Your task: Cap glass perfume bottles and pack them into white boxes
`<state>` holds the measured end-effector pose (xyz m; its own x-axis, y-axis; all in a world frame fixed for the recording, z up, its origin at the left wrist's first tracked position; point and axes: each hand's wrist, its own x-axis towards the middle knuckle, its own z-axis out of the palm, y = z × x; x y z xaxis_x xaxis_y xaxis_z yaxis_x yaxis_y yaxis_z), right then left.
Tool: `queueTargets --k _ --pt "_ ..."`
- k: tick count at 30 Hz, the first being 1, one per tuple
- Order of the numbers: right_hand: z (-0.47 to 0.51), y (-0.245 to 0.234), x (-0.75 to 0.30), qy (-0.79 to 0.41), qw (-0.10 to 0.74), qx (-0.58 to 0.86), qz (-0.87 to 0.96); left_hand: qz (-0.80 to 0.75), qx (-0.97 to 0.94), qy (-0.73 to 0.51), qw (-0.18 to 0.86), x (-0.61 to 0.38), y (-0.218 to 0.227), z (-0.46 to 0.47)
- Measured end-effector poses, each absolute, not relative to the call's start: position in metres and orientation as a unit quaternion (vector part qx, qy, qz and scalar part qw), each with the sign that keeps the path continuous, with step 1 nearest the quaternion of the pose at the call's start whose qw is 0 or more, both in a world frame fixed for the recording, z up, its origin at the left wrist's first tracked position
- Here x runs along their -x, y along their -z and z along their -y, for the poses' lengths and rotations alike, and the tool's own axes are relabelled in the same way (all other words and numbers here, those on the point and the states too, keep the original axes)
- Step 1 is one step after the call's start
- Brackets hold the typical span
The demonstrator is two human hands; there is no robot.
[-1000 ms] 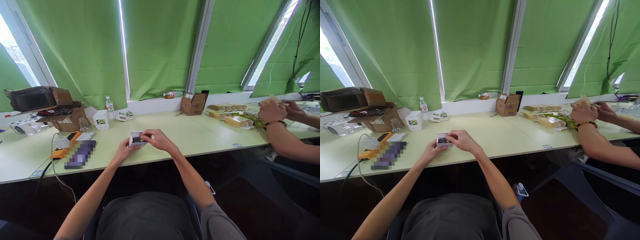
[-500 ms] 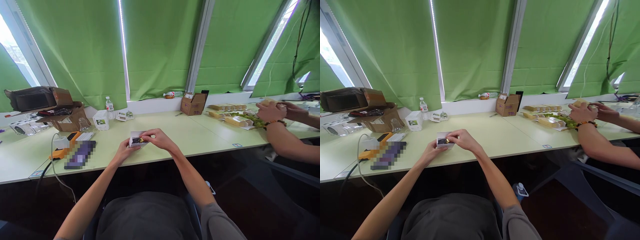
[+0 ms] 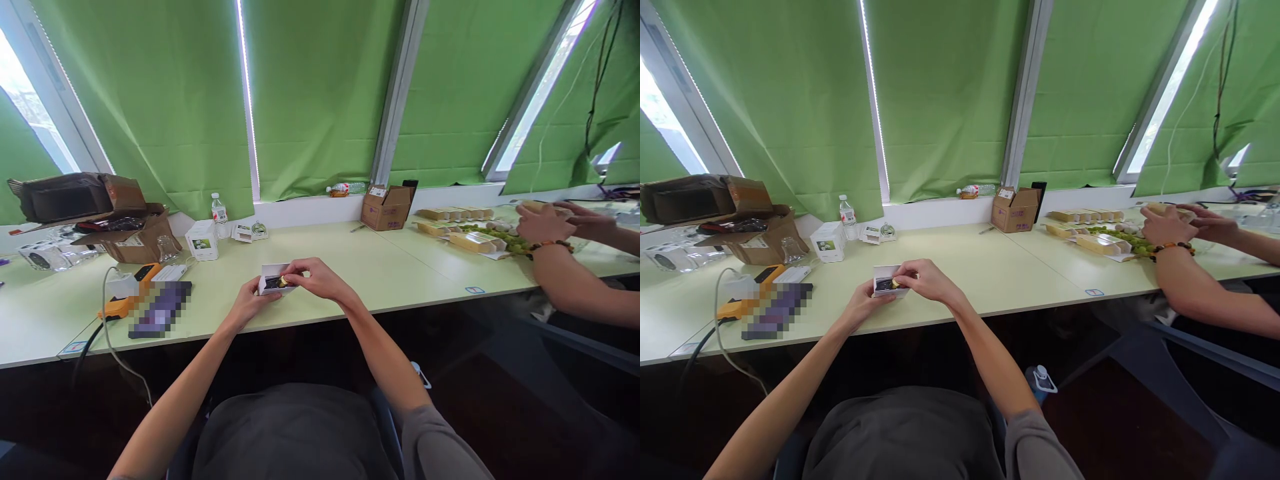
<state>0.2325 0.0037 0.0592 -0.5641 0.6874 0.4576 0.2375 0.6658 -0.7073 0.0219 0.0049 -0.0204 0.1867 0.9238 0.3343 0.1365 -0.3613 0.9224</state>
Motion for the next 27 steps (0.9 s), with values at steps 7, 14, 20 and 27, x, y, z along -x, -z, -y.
queueTargets --k 7,14,20,27 --pt "-0.005 -0.057 -0.232 -0.298 0.37 0.283 0.833 -0.398 -0.663 -0.492 0.4 -0.022 0.019 -0.004" --pt "-0.008 -0.052 -0.227 -0.278 0.378 0.298 0.831 -0.403 -0.659 -0.497 0.395 -0.022 0.022 -0.006" --pt "-0.015 -0.043 -0.222 -0.254 0.374 0.295 0.842 -0.409 -0.668 -0.487 0.387 -0.021 0.022 -0.005" --pt "-0.014 -0.042 -0.218 -0.203 0.359 0.314 0.855 -0.407 -0.667 -0.488 0.389 -0.022 0.021 -0.005"
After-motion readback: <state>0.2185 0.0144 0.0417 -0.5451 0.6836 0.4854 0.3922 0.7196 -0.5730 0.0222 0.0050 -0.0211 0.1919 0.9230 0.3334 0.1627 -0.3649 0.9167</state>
